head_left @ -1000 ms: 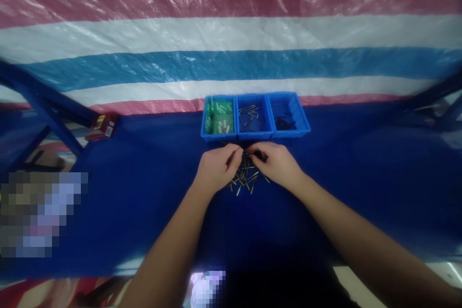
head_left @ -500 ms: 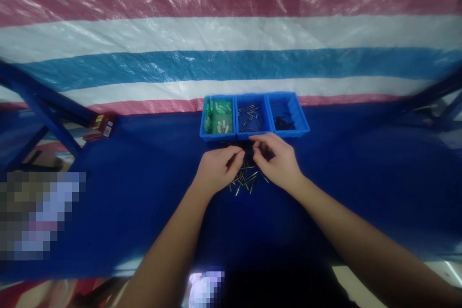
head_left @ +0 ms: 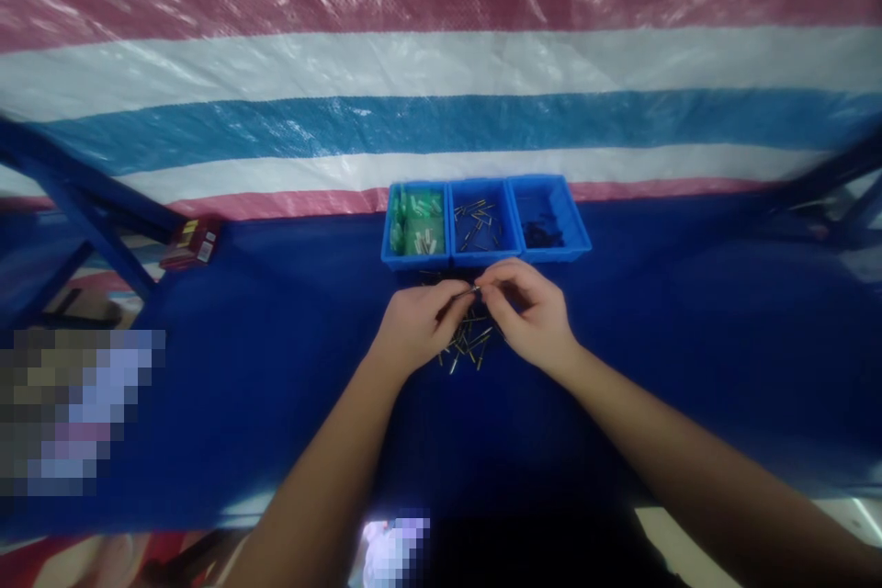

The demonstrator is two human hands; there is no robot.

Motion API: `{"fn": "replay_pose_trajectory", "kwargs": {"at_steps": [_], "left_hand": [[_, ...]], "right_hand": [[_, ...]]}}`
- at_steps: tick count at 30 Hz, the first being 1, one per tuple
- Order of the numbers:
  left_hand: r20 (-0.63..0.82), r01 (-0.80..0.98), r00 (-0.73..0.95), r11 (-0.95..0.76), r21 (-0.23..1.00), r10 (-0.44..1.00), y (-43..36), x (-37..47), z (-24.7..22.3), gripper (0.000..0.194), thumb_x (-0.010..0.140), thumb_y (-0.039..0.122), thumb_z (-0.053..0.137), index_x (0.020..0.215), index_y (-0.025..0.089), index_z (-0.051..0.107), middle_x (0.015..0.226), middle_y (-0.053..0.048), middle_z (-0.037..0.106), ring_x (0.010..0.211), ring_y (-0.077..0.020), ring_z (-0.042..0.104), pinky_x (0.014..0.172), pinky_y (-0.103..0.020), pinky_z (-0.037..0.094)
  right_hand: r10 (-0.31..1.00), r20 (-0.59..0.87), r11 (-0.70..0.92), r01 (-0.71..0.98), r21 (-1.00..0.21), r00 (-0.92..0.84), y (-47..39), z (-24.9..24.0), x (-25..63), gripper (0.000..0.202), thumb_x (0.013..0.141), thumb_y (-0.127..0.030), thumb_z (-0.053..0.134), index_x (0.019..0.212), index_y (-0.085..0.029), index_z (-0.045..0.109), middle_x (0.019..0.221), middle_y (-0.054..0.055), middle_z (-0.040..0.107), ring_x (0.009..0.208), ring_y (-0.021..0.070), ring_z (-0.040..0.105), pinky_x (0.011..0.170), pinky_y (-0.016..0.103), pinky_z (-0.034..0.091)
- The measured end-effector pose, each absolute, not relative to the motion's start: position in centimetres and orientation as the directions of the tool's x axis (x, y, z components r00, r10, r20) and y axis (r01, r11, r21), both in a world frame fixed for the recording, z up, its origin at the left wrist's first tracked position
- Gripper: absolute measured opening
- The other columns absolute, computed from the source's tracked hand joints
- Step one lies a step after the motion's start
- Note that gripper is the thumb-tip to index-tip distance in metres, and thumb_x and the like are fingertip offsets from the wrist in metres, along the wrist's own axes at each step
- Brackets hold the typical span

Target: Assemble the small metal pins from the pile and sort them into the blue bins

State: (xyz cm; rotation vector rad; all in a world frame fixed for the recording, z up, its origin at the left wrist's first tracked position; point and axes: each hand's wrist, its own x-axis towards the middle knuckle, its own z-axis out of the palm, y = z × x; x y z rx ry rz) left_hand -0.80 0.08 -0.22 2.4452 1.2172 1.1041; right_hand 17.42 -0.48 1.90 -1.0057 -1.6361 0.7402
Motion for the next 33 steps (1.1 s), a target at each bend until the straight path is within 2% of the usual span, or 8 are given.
{"fn": "replay_pose_trajectory", "kwargs": {"at_steps": [6, 14, 24, 33], "left_hand": [[0.606, 0.561, 0.385, -0.698, 0.445, 0.696, 0.43, -1.24, -0.73, 0.017, 0.097, 0.025, 0.058, 0.105, 0.017, 0.070, 0.098, -0.006, 0.078, 0.082, -0.0168, 0.075, 0.074, -0.027, 0.057], [0.602, 0.581, 0.344, -0.667, 0.467, 0.721, 0.37, -1.21, -0.37, 0.021, 0.096, 0.026, 0.060, 0.113, 0.018, 0.069, 0.105, -0.005, 0.078, 0.085, -0.0150, 0.075, 0.078, -0.024, 0.059], [0.656, 0.598, 0.276, -0.660, 0.455, 0.702, 0.34, -1.21, -0.49, 0.013, 0.092, 0.024, 0.067, 0.103, 0.020, 0.072, 0.095, -0.002, 0.079, 0.079, -0.0126, 0.075, 0.078, -0.021, 0.059], [0.606, 0.610, 0.304, -0.638, 0.469, 0.735, 0.25, -1.26, -0.16, 0.016, 0.097, 0.028, 0.059, 0.101, 0.019, 0.071, 0.094, -0.002, 0.078, 0.075, -0.0123, 0.074, 0.073, -0.021, 0.056]], "right_hand": [[0.855, 0.496, 0.518, 0.222, -0.826, -0.151, -0.23, 1.59, 17.45, 0.011, 0.086, -0.013, 0.064, 0.092, -0.020, 0.070, 0.090, 0.004, 0.067, 0.075, 0.0145, 0.065, 0.060, 0.028, 0.053], [0.840, 0.523, 0.541, 0.292, -0.789, -0.144, -0.17, 1.78, 17.49, 0.012, 0.087, -0.013, 0.065, 0.093, -0.021, 0.073, 0.091, 0.004, 0.071, 0.075, 0.0141, 0.066, 0.061, 0.028, 0.055], [0.838, 0.527, 0.543, 0.313, -0.779, -0.142, -0.23, 1.61, 17.50, 0.012, 0.087, -0.015, 0.068, 0.095, -0.022, 0.075, 0.093, 0.004, 0.074, 0.077, 0.0150, 0.069, 0.064, 0.029, 0.058], [0.825, 0.543, 0.563, 0.325, -0.760, -0.160, -0.22, 1.41, 17.46, 0.013, 0.087, -0.015, 0.069, 0.097, -0.021, 0.075, 0.094, 0.005, 0.074, 0.073, 0.0142, 0.068, 0.064, 0.029, 0.058]]}}
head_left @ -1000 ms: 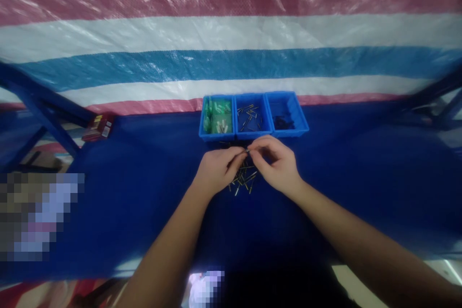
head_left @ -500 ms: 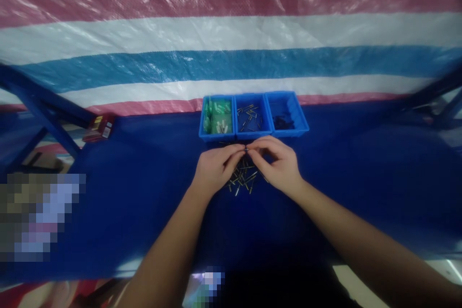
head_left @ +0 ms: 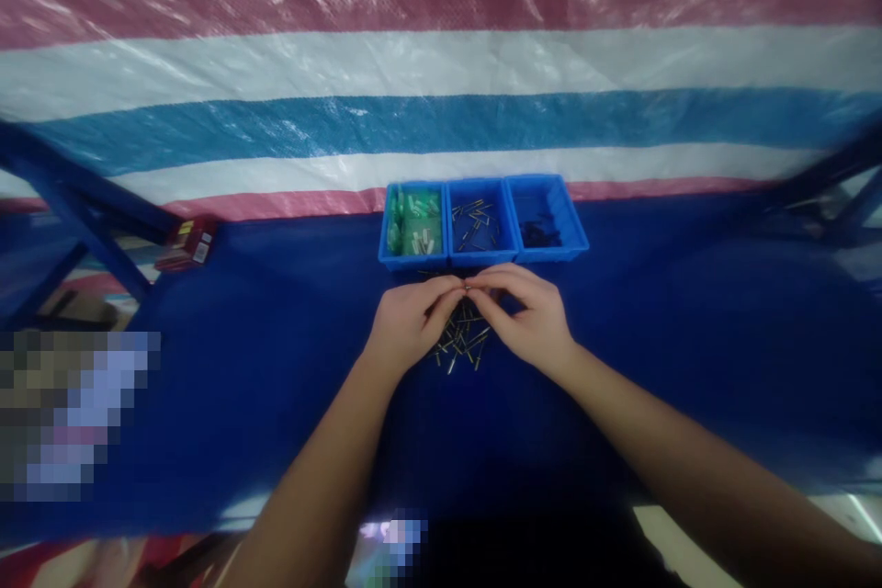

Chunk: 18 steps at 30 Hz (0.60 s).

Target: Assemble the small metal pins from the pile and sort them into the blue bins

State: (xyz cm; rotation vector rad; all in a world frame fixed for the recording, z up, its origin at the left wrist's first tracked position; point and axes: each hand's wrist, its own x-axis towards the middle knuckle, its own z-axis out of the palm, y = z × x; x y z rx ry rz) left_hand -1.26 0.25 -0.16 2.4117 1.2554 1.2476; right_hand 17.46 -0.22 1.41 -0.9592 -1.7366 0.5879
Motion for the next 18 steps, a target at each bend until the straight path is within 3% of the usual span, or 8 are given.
{"fn": "replay_pose_trajectory", "kwargs": {"at_steps": [12, 18], "left_hand": [[0.603, 0.588, 0.344, -0.666, 0.460, 0.720, 0.46, -1.41, -0.05, 0.029, 0.100, 0.035, 0.052, 0.084, 0.018, 0.069, 0.072, 0.000, 0.072, 0.063, -0.0111, 0.067, 0.064, -0.021, 0.049], [0.569, 0.598, 0.286, -0.608, 0.522, 0.771, 0.30, -1.30, -0.23, 0.019, 0.097, 0.033, 0.059, 0.107, 0.021, 0.069, 0.090, 0.000, 0.077, 0.066, -0.0097, 0.069, 0.066, -0.019, 0.052]], "right_hand": [[0.782, 0.587, 0.622, 0.320, -0.715, -0.208, -0.36, 1.49, 17.42, 0.016, 0.088, -0.013, 0.066, 0.100, -0.020, 0.075, 0.096, 0.007, 0.075, 0.076, 0.0151, 0.069, 0.065, 0.029, 0.059], [0.840, 0.515, 0.539, 0.382, -0.750, -0.173, -0.21, 1.33, 17.54, 0.012, 0.091, -0.018, 0.066, 0.098, -0.022, 0.074, 0.095, 0.005, 0.075, 0.082, 0.0174, 0.070, 0.070, 0.031, 0.059]]}}
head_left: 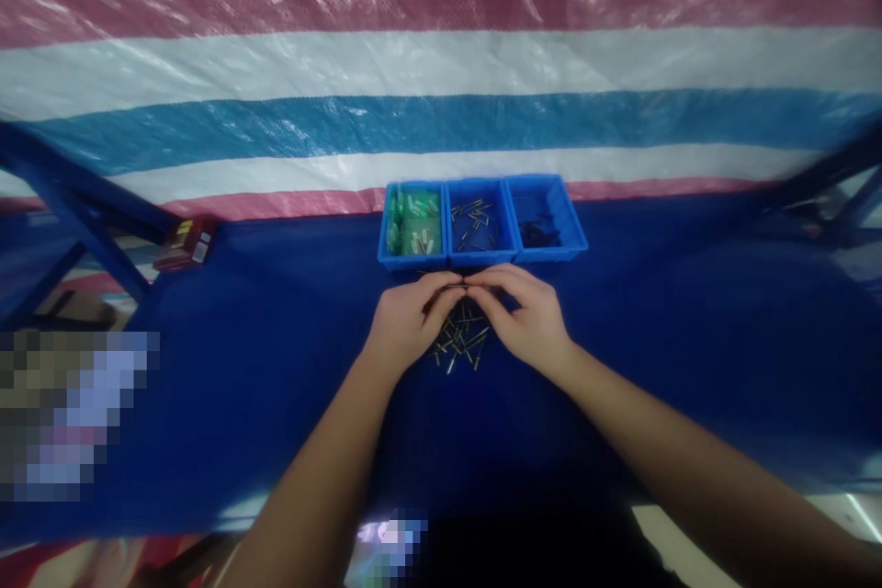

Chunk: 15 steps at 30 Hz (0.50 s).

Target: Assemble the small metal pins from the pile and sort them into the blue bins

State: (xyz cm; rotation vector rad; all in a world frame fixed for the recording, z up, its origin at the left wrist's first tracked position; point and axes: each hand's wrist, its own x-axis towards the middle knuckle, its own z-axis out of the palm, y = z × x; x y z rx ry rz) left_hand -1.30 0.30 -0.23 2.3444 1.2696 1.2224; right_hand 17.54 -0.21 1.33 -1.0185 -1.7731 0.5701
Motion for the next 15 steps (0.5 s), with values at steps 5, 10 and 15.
{"fn": "replay_pose_trajectory", "kwargs": {"at_steps": [5, 10, 15], "left_hand": [[0.562, 0.629, 0.243, -0.569, 0.529, 0.791, 0.15, -1.23, -0.17, 0.019, 0.097, 0.034, 0.057, 0.102, 0.022, 0.070, 0.091, -0.001, 0.077, 0.068, -0.0106, 0.070, 0.069, -0.020, 0.053], [0.543, 0.640, 0.278, -0.574, 0.511, 0.792, 0.16, -1.37, 0.08, 0.023, 0.099, 0.035, 0.053, 0.091, 0.019, 0.068, 0.070, 0.001, 0.071, 0.057, -0.0102, 0.064, 0.059, -0.020, 0.047], [0.537, 0.635, 0.315, -0.594, 0.494, 0.783, 0.17, -1.32, 0.04, 0.024, 0.099, 0.035, 0.053, 0.089, 0.019, 0.068, 0.070, 0.001, 0.070, 0.060, -0.0105, 0.065, 0.061, -0.021, 0.047]], "right_hand": [[0.851, 0.503, 0.518, 0.401, -0.756, -0.152, -0.03, 1.17, 17.67, 0.011, 0.092, -0.022, 0.066, 0.096, -0.023, 0.075, 0.095, 0.005, 0.076, 0.085, 0.0189, 0.071, 0.074, 0.034, 0.060], [0.826, 0.532, 0.559, 0.392, -0.731, -0.187, -0.17, 1.08, 17.61, 0.017, 0.091, -0.021, 0.067, 0.106, -0.024, 0.074, 0.102, 0.006, 0.076, 0.083, 0.0177, 0.071, 0.072, 0.033, 0.060], [0.829, 0.520, 0.554, 0.417, -0.721, -0.204, -0.25, 1.18, 17.56, 0.013, 0.091, -0.019, 0.065, 0.101, -0.021, 0.074, 0.096, 0.006, 0.075, 0.076, 0.0160, 0.069, 0.066, 0.030, 0.059]]}}
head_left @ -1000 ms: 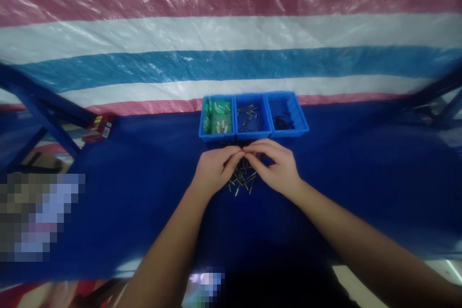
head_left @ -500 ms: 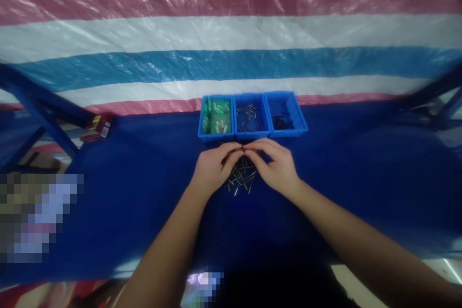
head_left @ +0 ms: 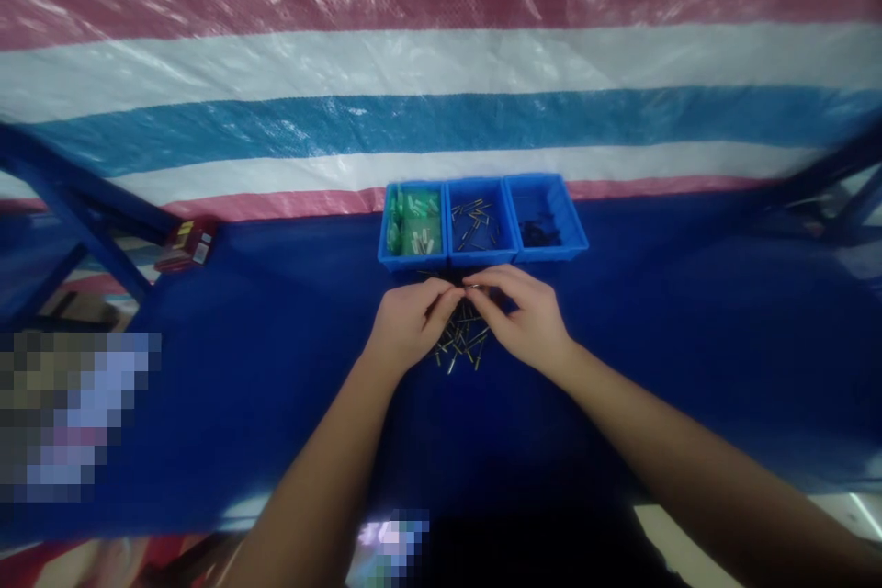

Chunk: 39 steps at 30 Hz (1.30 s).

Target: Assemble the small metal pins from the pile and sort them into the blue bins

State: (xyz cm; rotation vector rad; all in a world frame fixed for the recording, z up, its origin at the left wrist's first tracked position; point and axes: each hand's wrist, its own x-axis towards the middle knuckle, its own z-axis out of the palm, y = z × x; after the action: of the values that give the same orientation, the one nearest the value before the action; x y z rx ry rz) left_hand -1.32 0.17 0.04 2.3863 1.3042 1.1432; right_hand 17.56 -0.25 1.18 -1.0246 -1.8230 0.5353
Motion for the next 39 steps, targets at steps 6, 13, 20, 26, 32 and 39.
{"fn": "replay_pose_trajectory", "kwargs": {"at_steps": [6, 13, 20, 26, 32, 39], "left_hand": [[0.576, 0.607, 0.225, -0.576, 0.547, 0.786, 0.12, -1.11, -0.41, 0.017, 0.096, 0.030, 0.060, 0.108, 0.022, 0.068, 0.089, 0.001, 0.076, 0.065, -0.0088, 0.068, 0.068, -0.019, 0.052], [0.554, 0.640, 0.265, -0.574, 0.511, 0.789, 0.21, -1.34, -0.23, 0.017, 0.098, 0.032, 0.056, 0.096, 0.020, 0.068, 0.080, 0.000, 0.074, 0.062, -0.0102, 0.067, 0.063, -0.021, 0.050], [0.558, 0.605, 0.226, -0.564, 0.562, 0.798, 0.14, -1.03, -0.32, 0.015, 0.094, 0.032, 0.062, 0.103, 0.022, 0.067, 0.070, 0.004, 0.070, 0.056, -0.0081, 0.063, 0.061, -0.019, 0.048], [0.514, 0.616, 0.252, -0.545, 0.569, 0.820, 0.14, -1.08, -0.20, 0.012, 0.096, 0.030, 0.058, 0.100, 0.021, 0.065, 0.071, 0.004, 0.070, 0.057, -0.0081, 0.064, 0.059, -0.019, 0.046], [0.495, 0.650, 0.273, -0.537, 0.538, 0.825, 0.15, -1.33, -0.16, 0.019, 0.098, 0.034, 0.053, 0.091, 0.019, 0.064, 0.072, 0.002, 0.070, 0.056, -0.0091, 0.062, 0.056, -0.021, 0.045], [0.510, 0.570, 0.241, -0.546, 0.614, 0.826, -0.04, -1.06, -0.14, 0.013, 0.094, 0.027, 0.058, 0.104, 0.021, 0.063, 0.063, 0.006, 0.063, 0.051, -0.0075, 0.059, 0.056, -0.019, 0.046]], "right_hand": [[0.829, 0.512, 0.555, 0.437, -0.708, -0.224, -0.06, 1.17, 17.74, 0.011, 0.092, -0.020, 0.064, 0.099, -0.022, 0.073, 0.096, 0.006, 0.076, 0.088, 0.0193, 0.071, 0.077, 0.034, 0.060], [0.821, 0.532, 0.565, 0.419, -0.711, -0.206, -0.07, 0.97, 17.68, 0.015, 0.091, -0.021, 0.067, 0.104, -0.023, 0.074, 0.100, 0.007, 0.076, 0.086, 0.0185, 0.070, 0.071, 0.033, 0.060], [0.835, 0.511, 0.544, 0.444, -0.712, -0.204, -0.18, 1.08, 17.61, 0.012, 0.092, -0.020, 0.063, 0.098, -0.022, 0.073, 0.096, 0.006, 0.075, 0.085, 0.0184, 0.069, 0.070, 0.032, 0.059], [0.836, 0.515, 0.541, 0.443, -0.715, -0.191, -0.13, 0.96, 17.56, 0.011, 0.092, -0.020, 0.064, 0.099, -0.021, 0.072, 0.095, 0.006, 0.074, 0.081, 0.0173, 0.069, 0.067, 0.031, 0.058], [0.838, 0.505, 0.540, 0.446, -0.714, -0.207, -0.30, 1.15, 17.36, 0.008, 0.092, -0.021, 0.064, 0.096, -0.022, 0.070, 0.090, 0.005, 0.073, 0.075, 0.0155, 0.066, 0.063, 0.028, 0.056], [0.853, 0.479, 0.516, 0.478, -0.711, -0.209, -0.30, 1.25, 17.51, 0.007, 0.094, -0.021, 0.059, 0.095, -0.022, 0.066, 0.090, 0.005, 0.071, 0.076, 0.0162, 0.064, 0.064, 0.029, 0.054]]}}
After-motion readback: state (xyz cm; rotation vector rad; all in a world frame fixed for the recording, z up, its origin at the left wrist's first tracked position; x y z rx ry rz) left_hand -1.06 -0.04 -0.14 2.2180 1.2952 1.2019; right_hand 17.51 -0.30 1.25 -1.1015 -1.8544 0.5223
